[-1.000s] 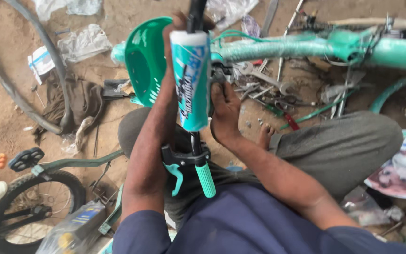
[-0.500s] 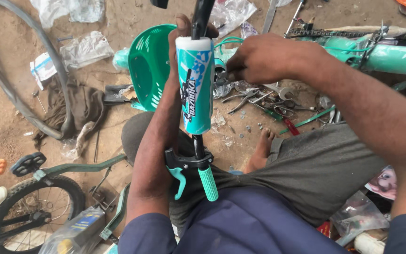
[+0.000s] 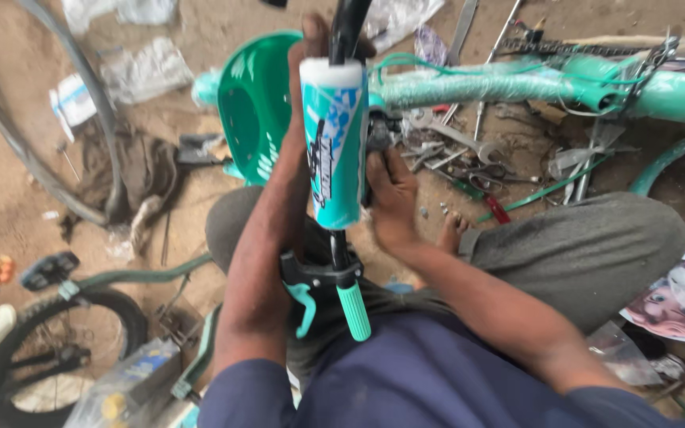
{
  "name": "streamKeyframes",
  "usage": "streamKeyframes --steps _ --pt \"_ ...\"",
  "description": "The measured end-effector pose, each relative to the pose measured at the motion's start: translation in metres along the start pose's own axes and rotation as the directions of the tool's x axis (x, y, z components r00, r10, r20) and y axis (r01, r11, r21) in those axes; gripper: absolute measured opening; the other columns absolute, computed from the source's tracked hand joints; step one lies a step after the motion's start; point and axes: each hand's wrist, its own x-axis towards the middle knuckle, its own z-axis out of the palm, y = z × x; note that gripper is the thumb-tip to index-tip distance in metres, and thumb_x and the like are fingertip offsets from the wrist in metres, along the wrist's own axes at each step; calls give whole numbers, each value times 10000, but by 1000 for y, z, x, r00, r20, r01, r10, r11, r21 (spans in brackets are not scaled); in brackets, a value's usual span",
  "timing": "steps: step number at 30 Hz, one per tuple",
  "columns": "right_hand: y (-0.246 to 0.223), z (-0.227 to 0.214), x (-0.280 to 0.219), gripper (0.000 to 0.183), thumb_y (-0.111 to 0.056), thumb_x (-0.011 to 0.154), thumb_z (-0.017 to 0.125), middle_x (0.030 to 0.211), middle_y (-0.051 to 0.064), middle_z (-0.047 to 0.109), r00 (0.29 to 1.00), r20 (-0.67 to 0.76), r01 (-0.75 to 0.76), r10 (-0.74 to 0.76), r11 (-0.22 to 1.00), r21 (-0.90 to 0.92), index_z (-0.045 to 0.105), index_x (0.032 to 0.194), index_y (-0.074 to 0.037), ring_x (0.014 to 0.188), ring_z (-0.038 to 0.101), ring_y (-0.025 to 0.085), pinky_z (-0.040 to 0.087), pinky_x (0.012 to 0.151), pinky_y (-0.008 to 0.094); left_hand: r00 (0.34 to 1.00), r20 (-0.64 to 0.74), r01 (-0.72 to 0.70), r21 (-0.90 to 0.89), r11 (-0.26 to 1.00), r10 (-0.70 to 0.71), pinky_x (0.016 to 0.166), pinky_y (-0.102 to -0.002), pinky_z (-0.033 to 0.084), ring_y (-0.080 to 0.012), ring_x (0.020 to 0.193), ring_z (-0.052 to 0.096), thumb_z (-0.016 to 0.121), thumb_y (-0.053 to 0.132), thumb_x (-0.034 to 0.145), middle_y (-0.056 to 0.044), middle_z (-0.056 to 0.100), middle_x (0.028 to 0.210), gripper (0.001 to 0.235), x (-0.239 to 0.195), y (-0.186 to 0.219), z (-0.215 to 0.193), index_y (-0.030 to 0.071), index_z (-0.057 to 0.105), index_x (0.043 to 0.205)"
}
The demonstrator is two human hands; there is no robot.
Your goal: The person attaches a teal plastic basket to the front of a bicycle using a wrench to tighten the bolts. They then adjust the handlebars and tighten the stem bolts with a screwdriver.
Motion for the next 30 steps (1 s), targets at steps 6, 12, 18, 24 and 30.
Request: streamKeyframes --steps 6,12,18,24,30 --pt "-88 -56 63 267 -289 1036 597 932 107 718 884 425 336 194 367 -867 719 1152 -82 796 676 254 534 706 408 999 -34 -6 58 998 8 541 -274 422 -114 598 589 449 698 1011 -17 625 663 784 4 -2 -3 -15 748 880" --pt "-148 -19 129 291 -242 884 656 1033 116 745 756 267 473 598 -216 -854 755 1156 -211 926 702 347 561 825 489 993 72 -107 123 987 98 514 -261 377 -97 575 568 399 691 1040 -14 602 630 798 4 16 2 -3 749 861" --pt "-80 -14 68 285 -291 1083 446 953 134 678 882 471 437 32 321 -840 618 1222 -110 794 671 314 548 753 419 992 33 -125 114 986 122 485 -259 389 -90 552 577 389 676 1035 -13 592 605 776 6 21 9 5 722 837" --pt "-10 -14 1 242 -302 1081 664 837 -78 603 998 65 -20 21 1000 -3 699 1095 -63 719 489 23 403 620 202 992 -13 120 -238 964 -127 518 -292 377 -129 589 574 442 618 1035 -34 617 659 684 4 2 5 21 715 845" --pt "-104 -56 80 289 -358 1014 613 1059 136 762 869 423 400 257 139 -906 768 1146 -153 966 711 367 550 821 478 996 -59 -57 78 995 61 506 -285 385 -112 573 579 450 685 1023 -24 616 626 767 -6 5 6 3 724 807"
